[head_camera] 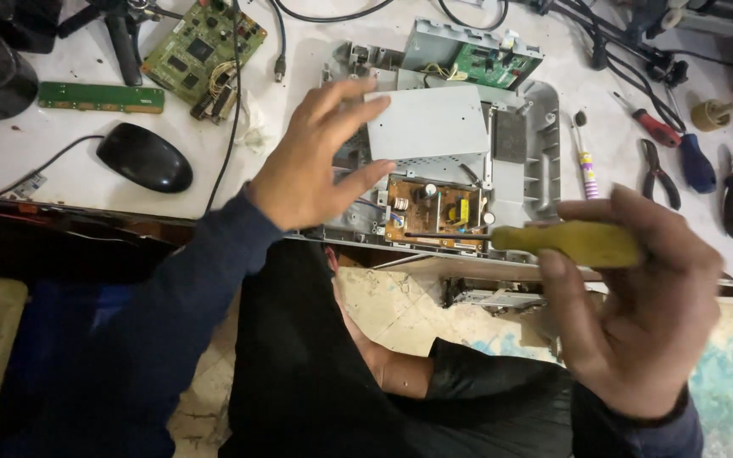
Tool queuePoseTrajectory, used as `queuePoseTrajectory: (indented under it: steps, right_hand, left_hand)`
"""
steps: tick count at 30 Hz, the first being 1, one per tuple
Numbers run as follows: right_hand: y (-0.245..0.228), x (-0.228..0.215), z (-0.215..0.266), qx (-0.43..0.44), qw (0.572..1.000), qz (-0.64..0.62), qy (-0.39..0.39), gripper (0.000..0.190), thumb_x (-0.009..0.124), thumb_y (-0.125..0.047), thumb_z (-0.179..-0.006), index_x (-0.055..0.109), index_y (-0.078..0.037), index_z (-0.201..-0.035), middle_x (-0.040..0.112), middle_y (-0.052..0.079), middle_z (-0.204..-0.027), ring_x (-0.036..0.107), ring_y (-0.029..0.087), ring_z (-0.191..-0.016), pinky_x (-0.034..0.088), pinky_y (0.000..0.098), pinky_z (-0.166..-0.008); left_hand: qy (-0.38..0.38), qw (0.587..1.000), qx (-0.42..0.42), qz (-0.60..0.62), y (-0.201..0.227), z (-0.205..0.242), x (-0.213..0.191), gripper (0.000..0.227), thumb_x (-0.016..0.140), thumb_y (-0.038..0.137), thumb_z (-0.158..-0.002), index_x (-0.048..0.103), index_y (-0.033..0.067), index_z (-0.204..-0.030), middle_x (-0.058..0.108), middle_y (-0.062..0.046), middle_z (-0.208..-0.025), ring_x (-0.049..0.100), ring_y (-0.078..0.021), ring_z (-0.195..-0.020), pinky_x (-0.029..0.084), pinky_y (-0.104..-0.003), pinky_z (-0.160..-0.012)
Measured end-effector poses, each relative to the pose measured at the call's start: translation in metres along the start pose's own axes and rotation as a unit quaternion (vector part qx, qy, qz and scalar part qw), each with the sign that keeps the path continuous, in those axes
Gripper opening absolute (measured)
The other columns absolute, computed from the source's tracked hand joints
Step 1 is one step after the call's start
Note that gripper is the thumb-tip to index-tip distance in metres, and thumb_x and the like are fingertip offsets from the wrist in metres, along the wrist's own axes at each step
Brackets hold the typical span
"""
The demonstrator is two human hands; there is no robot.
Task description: The person uses a screwdriver to manipulate components inside an open electronic device chassis. They remove a metal cover, adjust internal parts, and then reattach the cover, working on a cluttered workbench.
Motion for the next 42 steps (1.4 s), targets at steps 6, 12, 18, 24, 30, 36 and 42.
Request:
queuePoseTrajectory:
  steps: [6,12,18,24,30,36,42]
  right_hand:
    - [-0.014,0.024,-0.020,-0.120,0.983,0.118,-0.073,0.050,0.067,0.002,-0.103,0.039,0.017,-0.140,0.066,0.033,-0.119,0.073,0.037,-0.108,0.064,0.0389,-0.088]
    - [-0.021,0.042,-0.031,-0.123,0.978,0.133,-0.102,0.051,0.070,0.001,-0.105,0.041,0.013,-0.144,0.064,0.028,-0.123,0.073,0.032,-0.105,0.066,0.0349,-0.087]
    - [-0.025,0.048,-0.033,-0.112,0.979,0.127,-0.115,0.049,0.068,0.003,-0.105,0.042,0.012,-0.145,0.063,0.025,-0.122,0.071,0.030,-0.104,0.066,0.0346,-0.088]
    - [-0.019,0.049,-0.034,-0.110,0.981,0.108,-0.122,0.050,0.068,0.007,-0.105,0.040,0.011,-0.146,0.062,0.026,-0.125,0.071,0.031,-0.108,0.067,0.0341,-0.090]
    - [-0.021,0.048,-0.039,-0.154,0.969,0.138,-0.139,0.053,0.072,0.007,-0.104,0.041,0.012,-0.146,0.066,0.028,-0.121,0.070,0.034,-0.106,0.066,0.0368,-0.089]
    - [-0.022,0.046,-0.037,-0.188,0.960,0.157,-0.136,0.060,0.080,0.006,-0.103,0.043,0.011,-0.149,0.072,0.025,-0.118,0.070,0.033,-0.105,0.063,0.0421,-0.092]
    - [-0.024,0.045,-0.035,-0.164,0.966,0.151,-0.128,0.062,0.080,0.005,-0.104,0.042,0.007,-0.152,0.068,0.024,-0.121,0.069,0.031,-0.109,0.065,0.0392,-0.098]
  left_hand:
    - [0.009,0.984,0.065,0.166,0.048,0.028,-0.008,0.040,0.063,0.022,-0.105,0.055,0.0091,-0.142,0.070,-0.013,-0.118,0.065,-0.0262,-0.110,0.055,-0.046,-0.103]
    - [-0.020,0.971,0.064,0.228,0.058,0.023,-0.001,0.033,0.072,0.010,-0.100,0.065,0.0093,-0.132,0.077,-0.008,-0.103,0.071,-0.0194,-0.086,0.061,-0.033,-0.081]
    - [-0.028,0.964,0.060,0.256,0.056,0.020,0.006,0.022,0.070,0.006,-0.098,0.071,0.0053,-0.120,0.079,-0.011,-0.106,0.077,-0.0216,-0.089,0.065,-0.032,-0.082]
    - [-0.015,0.968,0.065,0.242,0.055,0.018,0.008,0.022,0.071,0.011,-0.098,0.072,0.0043,-0.119,0.078,-0.010,-0.101,0.076,-0.0198,-0.083,0.065,-0.030,-0.077]
    - [-0.018,0.967,0.067,0.244,0.056,0.018,0.006,0.020,0.070,0.012,-0.099,0.072,0.0039,-0.118,0.079,-0.011,-0.103,0.077,-0.0224,-0.086,0.065,-0.033,-0.078]
    - [-0.019,0.964,0.069,0.256,0.056,0.020,0.003,0.021,0.068,0.011,-0.101,0.071,0.0037,-0.121,0.077,-0.013,-0.111,0.078,-0.0278,-0.097,0.066,-0.037,-0.084]
    - [-0.032,0.966,0.053,0.250,0.056,0.021,0.006,0.022,0.066,0.009,-0.101,0.071,0.0034,-0.122,0.077,-0.013,-0.115,0.077,-0.0293,-0.103,0.066,-0.039,-0.091]
Point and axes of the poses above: each hand's wrist, its own z-axis away from the middle knuckle, its own x-axis out of the palm, y = z × x, the point moved 6 cm from there along -z, towards the middle knuckle
